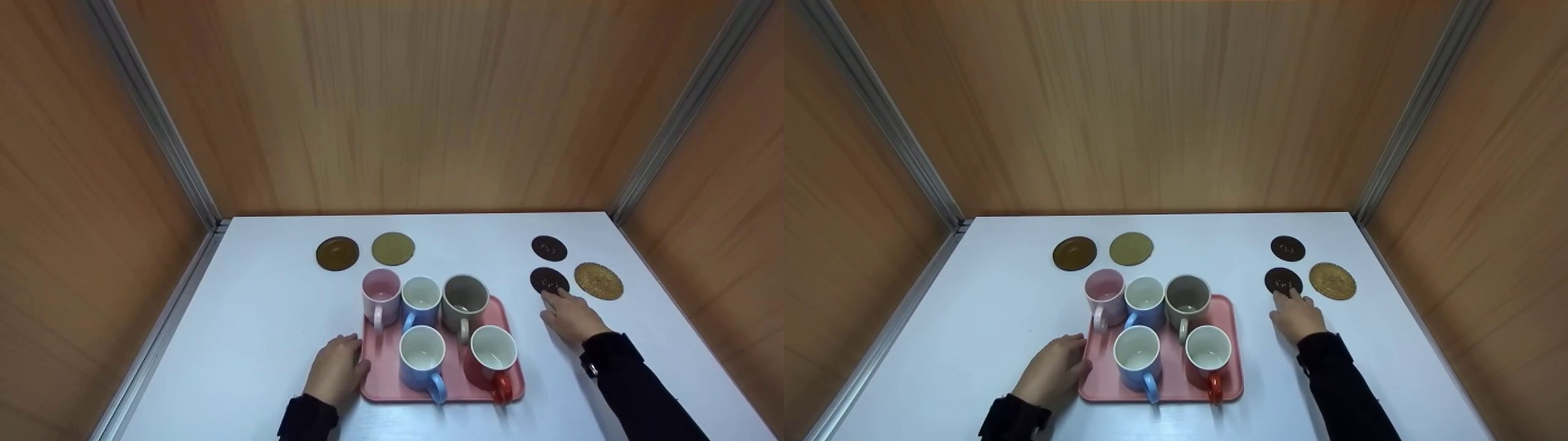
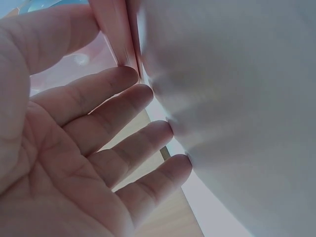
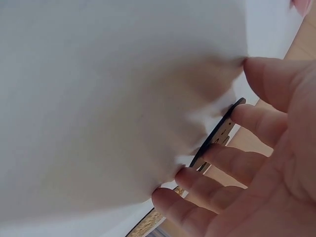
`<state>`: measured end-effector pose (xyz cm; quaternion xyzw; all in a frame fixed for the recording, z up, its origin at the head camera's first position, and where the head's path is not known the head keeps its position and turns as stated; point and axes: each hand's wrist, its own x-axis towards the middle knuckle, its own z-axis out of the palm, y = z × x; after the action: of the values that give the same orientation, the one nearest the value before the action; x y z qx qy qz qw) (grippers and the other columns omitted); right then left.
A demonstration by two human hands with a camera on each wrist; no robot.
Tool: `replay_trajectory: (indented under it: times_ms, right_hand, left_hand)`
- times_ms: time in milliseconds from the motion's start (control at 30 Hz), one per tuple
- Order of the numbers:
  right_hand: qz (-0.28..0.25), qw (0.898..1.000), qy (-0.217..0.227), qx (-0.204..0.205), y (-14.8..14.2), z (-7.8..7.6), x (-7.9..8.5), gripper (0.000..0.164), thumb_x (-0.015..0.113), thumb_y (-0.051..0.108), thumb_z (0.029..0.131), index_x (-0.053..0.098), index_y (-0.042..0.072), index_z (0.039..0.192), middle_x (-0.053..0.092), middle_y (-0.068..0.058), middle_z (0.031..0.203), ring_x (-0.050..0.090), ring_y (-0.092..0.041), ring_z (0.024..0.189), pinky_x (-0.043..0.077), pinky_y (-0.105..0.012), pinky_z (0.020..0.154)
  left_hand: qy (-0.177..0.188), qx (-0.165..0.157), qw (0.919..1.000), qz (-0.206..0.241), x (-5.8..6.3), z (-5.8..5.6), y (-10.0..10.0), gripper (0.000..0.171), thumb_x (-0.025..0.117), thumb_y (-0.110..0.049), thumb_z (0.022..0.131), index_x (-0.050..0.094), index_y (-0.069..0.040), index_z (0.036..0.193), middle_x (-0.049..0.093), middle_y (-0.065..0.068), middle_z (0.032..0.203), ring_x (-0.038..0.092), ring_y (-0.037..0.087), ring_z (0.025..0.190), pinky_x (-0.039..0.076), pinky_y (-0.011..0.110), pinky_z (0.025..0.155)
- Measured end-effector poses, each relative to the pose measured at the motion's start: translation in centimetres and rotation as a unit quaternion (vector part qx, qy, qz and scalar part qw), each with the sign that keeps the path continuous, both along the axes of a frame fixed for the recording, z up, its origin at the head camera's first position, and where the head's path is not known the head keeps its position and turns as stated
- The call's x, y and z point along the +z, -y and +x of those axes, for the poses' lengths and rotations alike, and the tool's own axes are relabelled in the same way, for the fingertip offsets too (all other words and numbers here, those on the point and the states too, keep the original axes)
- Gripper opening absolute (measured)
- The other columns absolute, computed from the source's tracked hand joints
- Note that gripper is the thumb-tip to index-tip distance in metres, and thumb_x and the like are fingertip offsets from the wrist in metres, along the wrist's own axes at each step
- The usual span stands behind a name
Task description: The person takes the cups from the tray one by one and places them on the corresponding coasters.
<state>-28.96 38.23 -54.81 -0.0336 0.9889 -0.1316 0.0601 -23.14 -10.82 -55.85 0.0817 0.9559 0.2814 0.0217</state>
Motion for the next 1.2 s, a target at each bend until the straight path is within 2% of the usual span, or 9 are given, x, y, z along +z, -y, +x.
replay_trajectory:
  times_ms: [533,800,900,1000,1067,1200]
  right_hand:
    - [-0.014,1.0,0.004,0.008,0.9,-1.2,0.0,0.057,0.056,0.025,0.106,0.049,-0.008,0.153,0.039,-0.048,0.155,0.04,-0.071,0.14,0.039,-0.077,0.112]
    - [0.014,0.999,-0.025,0.043,1.4,-2.9,0.6,0.046,0.057,0.022,0.105,0.064,-0.011,0.135,0.058,-0.045,0.138,0.053,-0.065,0.131,0.046,-0.071,0.11]
    - [0.021,0.999,-0.016,0.047,1.8,-3.6,1.1,0.044,0.056,0.023,0.106,0.067,-0.01,0.133,0.061,-0.043,0.133,0.056,-0.064,0.127,0.048,-0.07,0.108]
    - [0.013,0.998,0.002,0.054,2.3,-4.3,1.6,0.045,0.054,0.022,0.106,0.066,-0.01,0.134,0.062,-0.042,0.134,0.057,-0.063,0.126,0.048,-0.069,0.109]
    - [0.002,0.998,0.011,0.058,2.7,-4.8,1.9,0.043,0.054,0.022,0.106,0.066,-0.01,0.134,0.063,-0.04,0.134,0.058,-0.062,0.127,0.048,-0.068,0.108]
    - [-0.018,0.997,0.012,0.077,3.3,-5.6,2.1,0.031,0.055,0.019,0.105,0.07,-0.007,0.114,0.071,-0.034,0.119,0.067,-0.054,0.116,0.053,-0.065,0.102]
  left_hand:
    - [0.014,0.007,0.9998,0.01,0.1,0.2,0.0,0.039,0.08,-0.018,0.093,0.075,0.002,0.125,0.07,0.024,0.138,0.061,0.047,0.137,0.044,0.061,0.118]
    - [0.014,0.008,0.9999,0.003,0.2,0.2,-0.3,0.039,0.08,-0.019,0.093,0.075,0.003,0.126,0.07,0.024,0.138,0.062,0.045,0.135,0.045,0.06,0.118]
    - [0.003,-0.002,1.0,-0.002,0.5,0.4,-0.3,0.037,0.081,-0.017,0.093,0.076,0.001,0.124,0.073,0.023,0.133,0.067,0.042,0.129,0.049,0.058,0.114]
    - [-0.017,-0.021,0.9996,-0.009,0.8,0.7,-0.3,0.023,0.081,-0.015,0.091,0.078,-0.002,0.11,0.078,0.017,0.114,0.073,0.035,0.112,0.056,0.054,0.102]
    - [-0.024,-0.033,0.999,-0.015,1.1,0.9,-0.3,0.014,0.082,-0.014,0.089,0.076,-0.005,0.099,0.078,0.011,0.1,0.072,0.03,0.098,0.057,0.051,0.091]
    - [-0.03,-0.052,0.9977,-0.03,1.4,1.1,-0.2,0.016,0.085,-0.013,0.086,0.07,-0.009,0.086,0.07,0.004,0.084,0.066,0.023,0.082,0.054,0.046,0.077]
